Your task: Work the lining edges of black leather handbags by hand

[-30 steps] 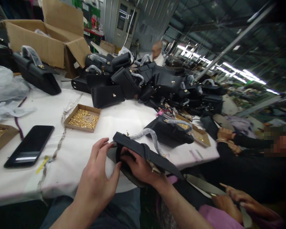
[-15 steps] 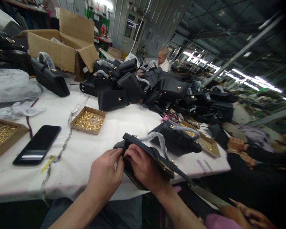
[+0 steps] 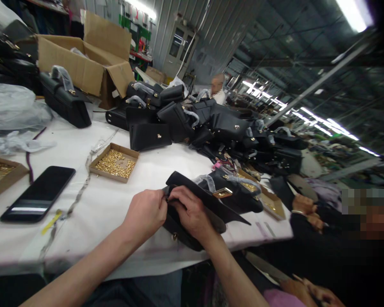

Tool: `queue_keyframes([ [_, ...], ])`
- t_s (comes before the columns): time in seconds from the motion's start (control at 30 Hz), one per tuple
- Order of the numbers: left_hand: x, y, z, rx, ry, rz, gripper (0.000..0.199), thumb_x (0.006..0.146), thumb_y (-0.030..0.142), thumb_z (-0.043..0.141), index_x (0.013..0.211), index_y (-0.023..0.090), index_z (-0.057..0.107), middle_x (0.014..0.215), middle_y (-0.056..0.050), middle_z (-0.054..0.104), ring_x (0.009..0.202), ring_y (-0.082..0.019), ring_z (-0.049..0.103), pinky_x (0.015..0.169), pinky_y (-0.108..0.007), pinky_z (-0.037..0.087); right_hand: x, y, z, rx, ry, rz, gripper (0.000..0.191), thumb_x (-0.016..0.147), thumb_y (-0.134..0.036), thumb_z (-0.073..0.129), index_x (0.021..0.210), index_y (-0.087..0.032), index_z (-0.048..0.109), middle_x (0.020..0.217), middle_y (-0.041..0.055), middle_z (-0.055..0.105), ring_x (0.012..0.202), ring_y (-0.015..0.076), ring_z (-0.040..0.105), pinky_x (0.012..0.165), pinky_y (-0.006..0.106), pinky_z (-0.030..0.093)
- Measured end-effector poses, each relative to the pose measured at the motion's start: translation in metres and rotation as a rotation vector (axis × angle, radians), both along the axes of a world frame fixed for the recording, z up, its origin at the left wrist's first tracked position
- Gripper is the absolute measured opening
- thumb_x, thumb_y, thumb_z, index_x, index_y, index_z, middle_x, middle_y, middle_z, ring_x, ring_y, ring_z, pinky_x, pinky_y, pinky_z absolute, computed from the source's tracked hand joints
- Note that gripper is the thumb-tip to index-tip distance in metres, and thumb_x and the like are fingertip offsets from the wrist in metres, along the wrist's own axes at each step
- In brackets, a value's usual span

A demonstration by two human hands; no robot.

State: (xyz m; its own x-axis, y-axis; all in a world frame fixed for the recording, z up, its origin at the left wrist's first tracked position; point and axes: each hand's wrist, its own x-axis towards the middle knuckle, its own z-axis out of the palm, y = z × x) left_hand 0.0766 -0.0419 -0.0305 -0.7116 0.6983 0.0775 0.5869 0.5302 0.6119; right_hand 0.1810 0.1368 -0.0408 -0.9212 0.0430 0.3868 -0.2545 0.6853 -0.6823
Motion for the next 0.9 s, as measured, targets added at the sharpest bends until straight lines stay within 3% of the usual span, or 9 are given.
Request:
queue_keyframes([
  [0.43, -0.004, 0.006, 0.0, 0.05, -0.053, 0.027, 0.023, 0.1, 0.019, 0.049, 0.079, 0.023, 0.058, 0.074, -0.007, 0.068, 0.07, -0.026, 0.063, 0.068, -0.04, 0.022, -0.003, 0.006, 0.005, 0.012, 0.022, -0.027, 0.017, 0.109, -0.011, 0.063, 0.111, -0.024, 0.075, 0.122, 0.0089, 0.069, 0.118, 0.0234, 0.068, 0.104, 0.038, 0.056],
  [0.9, -0.009, 0.017, -0.019, 0.197, -0.159, -0.003, 0.022, 0.103, 0.017, 0.049, 0.084, 0.024, 0.058, 0.086, -0.005, 0.067, 0.083, -0.025, 0.063, 0.076, -0.039, 0.035, -0.003, 0.01, 0.004, 0.016, 0.011, -0.029, 0.016, 0.108, -0.012, 0.065, 0.109, -0.024, 0.074, 0.118, 0.0082, 0.072, 0.115, 0.0242, 0.071, 0.105, 0.04, 0.057],
])
